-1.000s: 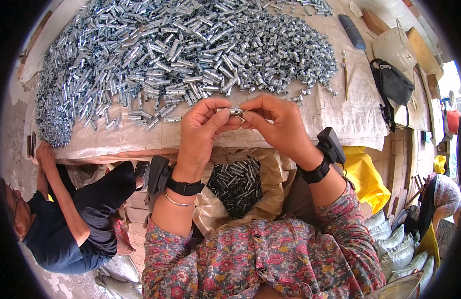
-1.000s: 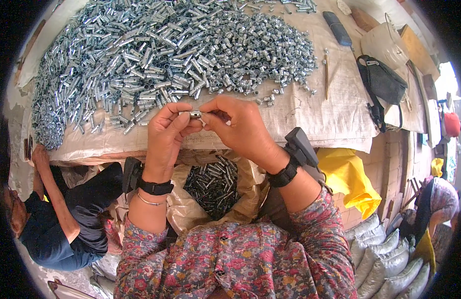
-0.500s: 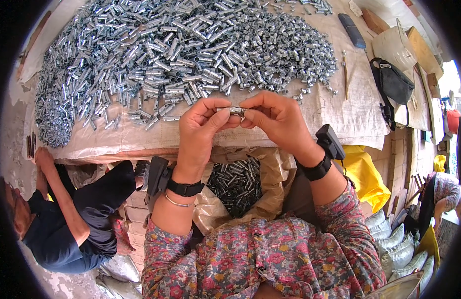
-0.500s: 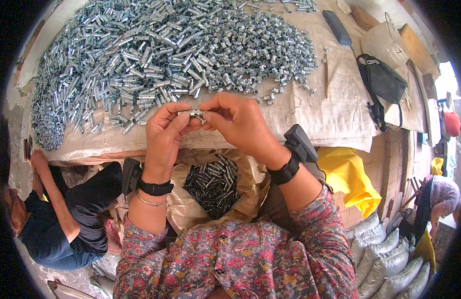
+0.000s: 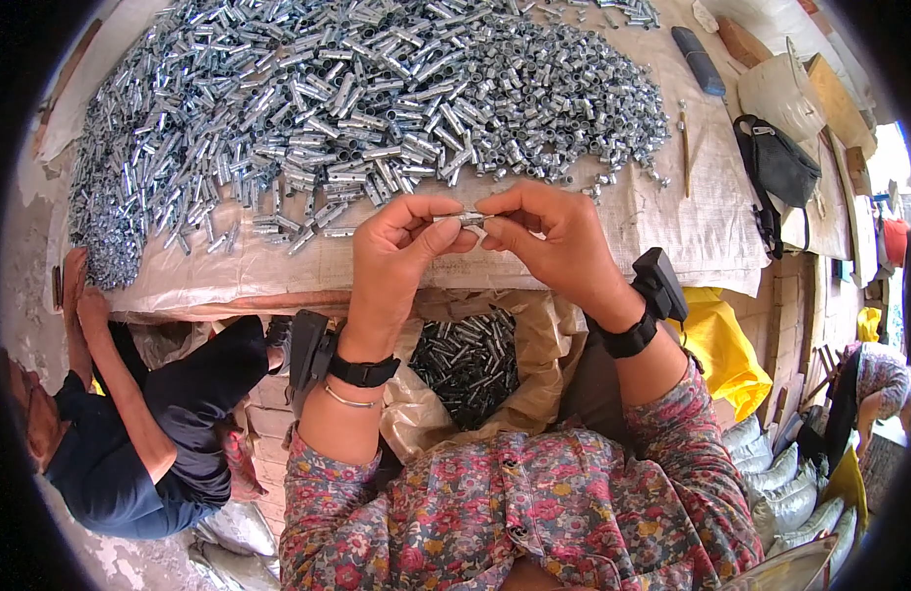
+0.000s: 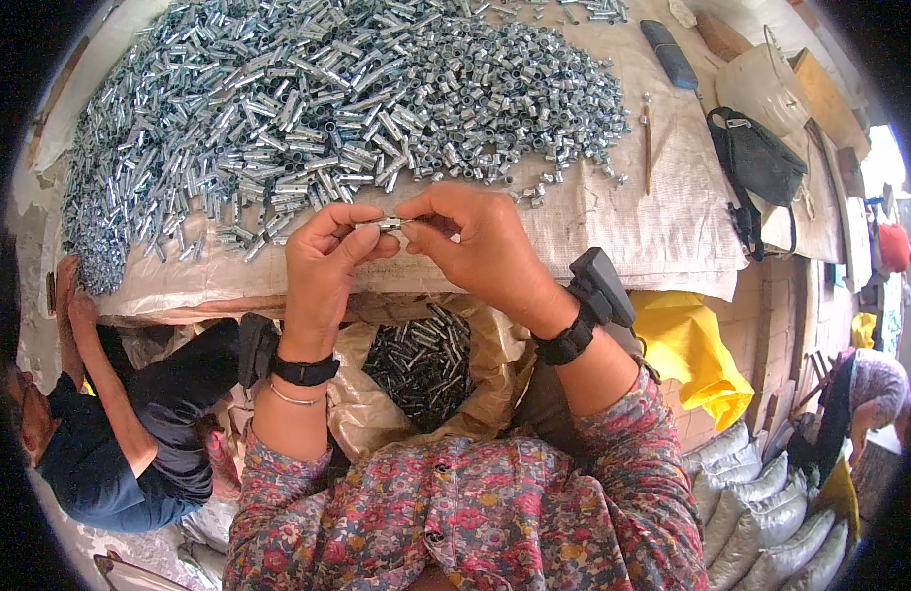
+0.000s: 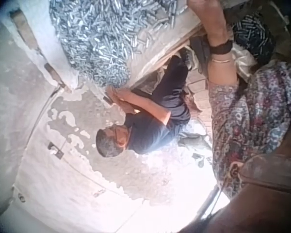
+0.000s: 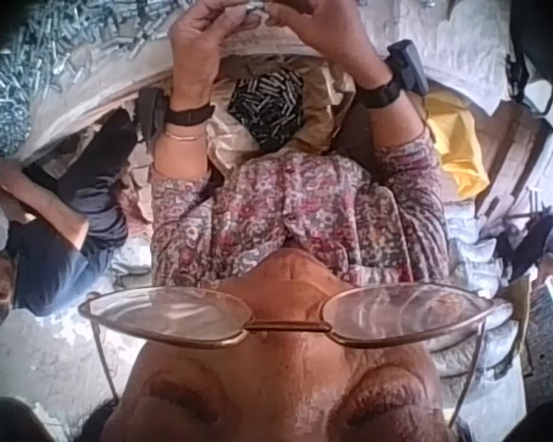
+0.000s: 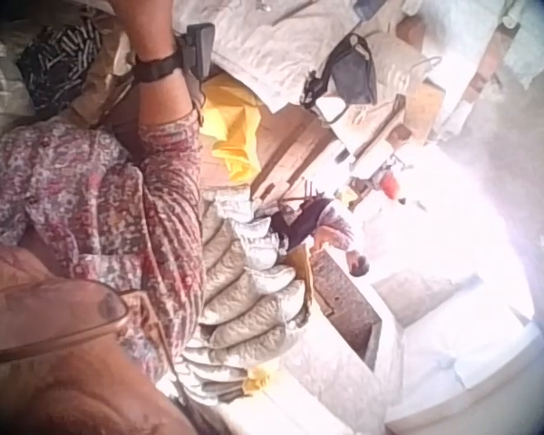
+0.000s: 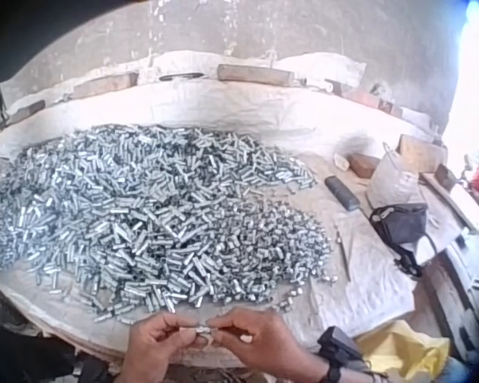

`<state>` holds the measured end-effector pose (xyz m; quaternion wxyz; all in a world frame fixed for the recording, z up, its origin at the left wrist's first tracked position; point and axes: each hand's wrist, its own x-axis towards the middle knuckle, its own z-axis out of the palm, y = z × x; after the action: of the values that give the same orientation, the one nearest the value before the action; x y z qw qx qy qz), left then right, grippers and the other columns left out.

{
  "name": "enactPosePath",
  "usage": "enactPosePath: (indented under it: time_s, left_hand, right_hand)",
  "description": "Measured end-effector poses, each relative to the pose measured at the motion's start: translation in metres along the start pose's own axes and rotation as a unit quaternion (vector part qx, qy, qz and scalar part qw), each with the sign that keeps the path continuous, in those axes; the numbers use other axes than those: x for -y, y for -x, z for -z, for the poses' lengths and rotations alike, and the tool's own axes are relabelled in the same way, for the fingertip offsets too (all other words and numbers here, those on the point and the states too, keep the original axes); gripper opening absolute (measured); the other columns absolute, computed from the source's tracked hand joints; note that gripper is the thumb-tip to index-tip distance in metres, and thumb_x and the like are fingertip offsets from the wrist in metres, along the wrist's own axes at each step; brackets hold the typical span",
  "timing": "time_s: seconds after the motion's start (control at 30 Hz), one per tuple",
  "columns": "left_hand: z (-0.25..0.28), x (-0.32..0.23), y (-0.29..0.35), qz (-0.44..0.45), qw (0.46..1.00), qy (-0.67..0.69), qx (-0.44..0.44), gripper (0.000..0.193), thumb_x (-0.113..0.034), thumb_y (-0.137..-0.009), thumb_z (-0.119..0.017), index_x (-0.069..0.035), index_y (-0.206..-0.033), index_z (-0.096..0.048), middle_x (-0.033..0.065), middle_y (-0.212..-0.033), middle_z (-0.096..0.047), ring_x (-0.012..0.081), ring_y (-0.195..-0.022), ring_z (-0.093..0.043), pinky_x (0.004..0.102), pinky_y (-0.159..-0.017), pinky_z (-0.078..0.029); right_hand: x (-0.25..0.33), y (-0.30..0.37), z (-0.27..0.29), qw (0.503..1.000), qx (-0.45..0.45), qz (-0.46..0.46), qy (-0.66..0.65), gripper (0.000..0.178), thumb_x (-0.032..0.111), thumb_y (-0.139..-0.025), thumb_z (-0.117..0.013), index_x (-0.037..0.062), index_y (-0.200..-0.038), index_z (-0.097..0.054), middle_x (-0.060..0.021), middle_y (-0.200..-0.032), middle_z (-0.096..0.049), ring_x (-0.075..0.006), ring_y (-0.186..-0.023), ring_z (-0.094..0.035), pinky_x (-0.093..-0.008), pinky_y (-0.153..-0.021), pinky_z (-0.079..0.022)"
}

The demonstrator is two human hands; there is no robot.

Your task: Manually assembling small metal sleeves onto bolts in a workshop environment.

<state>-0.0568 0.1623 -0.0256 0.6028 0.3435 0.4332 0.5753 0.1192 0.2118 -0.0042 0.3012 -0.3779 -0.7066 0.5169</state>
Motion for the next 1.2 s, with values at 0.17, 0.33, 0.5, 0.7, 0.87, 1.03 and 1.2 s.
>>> enactPosePath:
  time_s: [0.17, 0.33, 0.5, 0.7, 0.87, 1.03, 1.2]
  left_hand:
    - [0.006, 0.000, 0.001, 0.020, 0.999, 0.017, 0.032, 0.015, -0.005, -0.083, -0.061, 0.002, -0.097, -0.058, 0.0089, -0.086, -0.064, 0.0140, -0.075, -0.064, 0.0244, -0.070, -0.053]
    - [0.003, 0.001, 0.000, 0.068, 0.986, 0.127, 0.079, 0.017, -0.005, -0.083, -0.061, 0.002, -0.098, -0.058, 0.0089, -0.085, -0.064, 0.0141, -0.072, -0.064, 0.0244, -0.067, -0.054]
    - [0.010, 0.000, -0.004, 0.101, 0.976, 0.154, 0.113, 0.018, -0.007, -0.083, -0.060, 0.002, -0.099, -0.058, 0.0082, -0.085, -0.063, 0.0136, -0.071, -0.063, 0.0236, -0.065, -0.053]
    - [0.005, -0.002, 0.003, 0.121, 0.980, 0.140, 0.068, 0.020, -0.018, -0.083, -0.061, -0.001, -0.094, -0.059, 0.0060, -0.081, -0.062, 0.0124, -0.066, -0.062, 0.0238, -0.063, -0.053]
    - [0.001, 0.008, -0.001, 0.097, 0.976, 0.180, 0.075, 0.019, -0.019, -0.084, -0.061, -0.001, -0.093, -0.059, 0.0055, -0.080, -0.062, 0.0120, -0.067, -0.062, 0.0234, -0.062, -0.052]
    - [0.002, 0.009, -0.001, 0.029, 0.986, 0.161, 0.044, 0.018, -0.017, -0.085, -0.061, 0.000, -0.089, -0.059, 0.0056, -0.076, -0.062, 0.0117, -0.063, -0.062, 0.0224, -0.058, -0.053]
    - [0.004, 0.007, -0.002, -0.019, 0.992, 0.123, 0.018, 0.018, -0.017, -0.086, -0.060, 0.001, -0.088, -0.059, 0.0058, -0.076, -0.063, 0.0107, -0.061, -0.062, 0.0211, -0.055, -0.052]
  right_hand:
    - [0.003, -0.001, 0.003, 0.974, 0.053, -0.097, -0.199, 0.018, 0.003, -0.084, -0.059, -0.0038, -0.101, -0.057, -0.0049, -0.081, -0.062, -0.0102, -0.070, -0.062, -0.0215, -0.063, -0.051]
    - [-0.013, -0.002, 0.006, 0.927, 0.118, -0.083, -0.347, 0.014, 0.007, -0.084, -0.061, -0.0004, -0.095, -0.055, -0.0056, -0.074, -0.062, -0.0111, -0.060, -0.061, -0.0217, -0.052, -0.050]
    - [-0.014, -0.007, 0.006, 0.905, 0.163, -0.083, -0.384, 0.012, 0.009, -0.084, -0.061, 0.0012, -0.090, -0.055, -0.0053, -0.076, -0.062, -0.0109, -0.059, -0.061, -0.0219, -0.050, -0.050]
    - [0.010, -0.002, -0.003, 0.956, 0.082, -0.103, -0.262, 0.013, 0.010, -0.082, -0.062, 0.0038, -0.086, -0.051, -0.0045, -0.077, -0.056, -0.0113, -0.060, -0.057, -0.0230, -0.048, -0.049]
    - [0.007, 0.002, -0.006, 0.983, 0.030, -0.021, -0.180, 0.007, 0.006, -0.085, -0.056, -0.0001, -0.087, -0.053, -0.0076, -0.078, -0.061, -0.0104, -0.062, -0.056, -0.0220, -0.057, -0.047]
    - [-0.004, -0.002, -0.008, 0.999, 0.000, 0.008, -0.053, 0.013, -0.003, -0.086, -0.051, -0.0030, -0.098, -0.055, -0.0075, -0.084, -0.061, -0.0105, -0.070, -0.058, -0.0220, -0.064, -0.048]
    - [-0.003, -0.006, -0.012, 1.000, 0.000, 0.023, -0.021, 0.017, -0.005, -0.085, -0.051, -0.0040, -0.101, -0.055, -0.0070, -0.087, -0.060, -0.0104, -0.073, -0.058, -0.0225, -0.067, -0.048]
